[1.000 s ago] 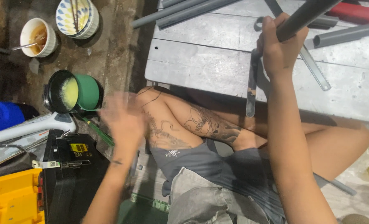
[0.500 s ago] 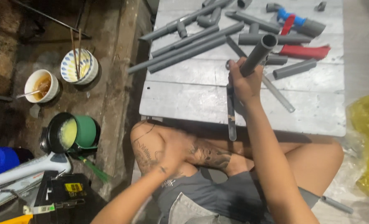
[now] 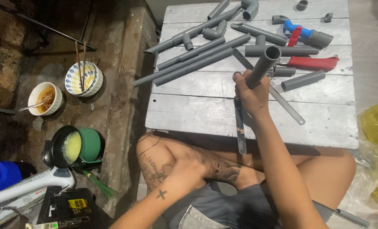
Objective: The person saws through a grey PVC pipe using a hand saw, then uses the saw blade to scrape the cut edge of the pipe.
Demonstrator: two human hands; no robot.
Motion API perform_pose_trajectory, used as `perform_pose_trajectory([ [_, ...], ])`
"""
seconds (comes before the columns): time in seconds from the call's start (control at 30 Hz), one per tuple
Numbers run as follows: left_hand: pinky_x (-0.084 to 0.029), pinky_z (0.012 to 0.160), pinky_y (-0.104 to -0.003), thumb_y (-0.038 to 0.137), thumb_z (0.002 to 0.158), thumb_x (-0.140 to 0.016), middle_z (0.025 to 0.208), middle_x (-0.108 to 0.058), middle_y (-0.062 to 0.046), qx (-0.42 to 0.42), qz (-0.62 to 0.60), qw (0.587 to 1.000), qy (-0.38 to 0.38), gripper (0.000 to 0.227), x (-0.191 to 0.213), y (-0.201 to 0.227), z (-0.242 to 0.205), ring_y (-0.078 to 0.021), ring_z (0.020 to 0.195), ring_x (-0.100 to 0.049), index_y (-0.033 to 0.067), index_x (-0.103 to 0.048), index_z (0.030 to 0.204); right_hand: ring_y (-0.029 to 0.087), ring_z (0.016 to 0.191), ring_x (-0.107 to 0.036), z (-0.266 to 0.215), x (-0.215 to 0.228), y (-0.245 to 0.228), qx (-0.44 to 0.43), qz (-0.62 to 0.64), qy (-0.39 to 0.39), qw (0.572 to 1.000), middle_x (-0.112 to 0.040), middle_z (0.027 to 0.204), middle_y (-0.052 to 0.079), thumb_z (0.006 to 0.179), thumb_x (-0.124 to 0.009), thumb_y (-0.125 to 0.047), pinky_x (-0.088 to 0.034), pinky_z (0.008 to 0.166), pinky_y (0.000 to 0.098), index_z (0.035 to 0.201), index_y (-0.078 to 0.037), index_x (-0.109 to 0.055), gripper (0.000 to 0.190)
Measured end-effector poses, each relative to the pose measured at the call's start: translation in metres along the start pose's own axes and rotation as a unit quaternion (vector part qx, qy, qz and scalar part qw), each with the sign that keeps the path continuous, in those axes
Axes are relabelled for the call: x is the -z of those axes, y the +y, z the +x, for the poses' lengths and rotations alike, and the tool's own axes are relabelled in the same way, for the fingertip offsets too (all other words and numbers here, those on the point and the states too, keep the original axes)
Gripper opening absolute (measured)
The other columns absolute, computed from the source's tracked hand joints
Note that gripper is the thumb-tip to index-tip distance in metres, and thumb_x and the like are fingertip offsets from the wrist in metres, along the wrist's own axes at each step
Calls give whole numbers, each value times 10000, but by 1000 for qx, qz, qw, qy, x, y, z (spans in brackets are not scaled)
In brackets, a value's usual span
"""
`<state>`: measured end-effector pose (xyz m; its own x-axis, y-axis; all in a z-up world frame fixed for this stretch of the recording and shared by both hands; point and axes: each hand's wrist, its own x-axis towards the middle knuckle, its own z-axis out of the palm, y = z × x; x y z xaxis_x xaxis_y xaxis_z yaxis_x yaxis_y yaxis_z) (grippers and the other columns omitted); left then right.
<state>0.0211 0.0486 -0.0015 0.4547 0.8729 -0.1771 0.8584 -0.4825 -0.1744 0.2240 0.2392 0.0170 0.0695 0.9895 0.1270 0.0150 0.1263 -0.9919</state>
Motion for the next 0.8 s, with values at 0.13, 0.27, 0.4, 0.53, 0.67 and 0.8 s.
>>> perform_pose_trajectory([
  [0.13,-543,704,-498,362,995,-564,930,-722,-172,-113,-359,926,31,354,80,-3,24,-379,840,-703,89,-709,1168,93,412,-500,1,0,5,1,-24,-11,1000,-496,429,-25,1043,-633,-306,-384,473,226,651,-175,-579,417],
  [0.27,-517,1010,-491,426,922,-669,1168,-698,-169,-196,-340,868,304,365,47,21,77,-372,1220,-635,121,-749,1105,82,401,-471,3,-1,1,-28,-19,5,999,-441,402,-45,1043,-607,-256,-363,463,223,610,-177,-538,446],
  [0.4,-500,1087,-497,503,887,-644,1210,-683,-165,-194,-324,866,328,478,11,32,100,-356,1224,-644,122,-704,1169,82,383,-480,0,-5,-1,-2,-42,7,999,-462,402,-38,1050,-625,-271,-355,439,208,605,-184,-536,462],
  [0.53,-504,1098,-490,442,816,-714,1169,-711,-201,-189,-328,857,349,535,0,30,104,-363,1181,-672,55,-715,1185,92,367,-459,2,-5,6,8,-77,8,997,-452,394,-29,1056,-604,-301,-344,421,226,589,-170,-523,492],
  [0.67,-531,1068,-442,176,907,-671,1077,-722,-160,-178,-298,852,391,247,-18,34,111,-328,1099,-699,65,-739,1117,70,343,-418,-1,-10,7,74,-92,-4,993,-402,376,-61,1075,-589,-298,-310,390,210,559,-190,-490,537],
  [0.8,-545,1028,-446,137,894,-651,926,-709,-137,-169,-300,853,392,158,-22,36,114,-303,955,-710,74,-749,1001,96,294,-385,-9,-10,25,131,-152,26,979,-399,330,-25,1072,-565,-212,-274,358,201,513,-178,-463,570],
])
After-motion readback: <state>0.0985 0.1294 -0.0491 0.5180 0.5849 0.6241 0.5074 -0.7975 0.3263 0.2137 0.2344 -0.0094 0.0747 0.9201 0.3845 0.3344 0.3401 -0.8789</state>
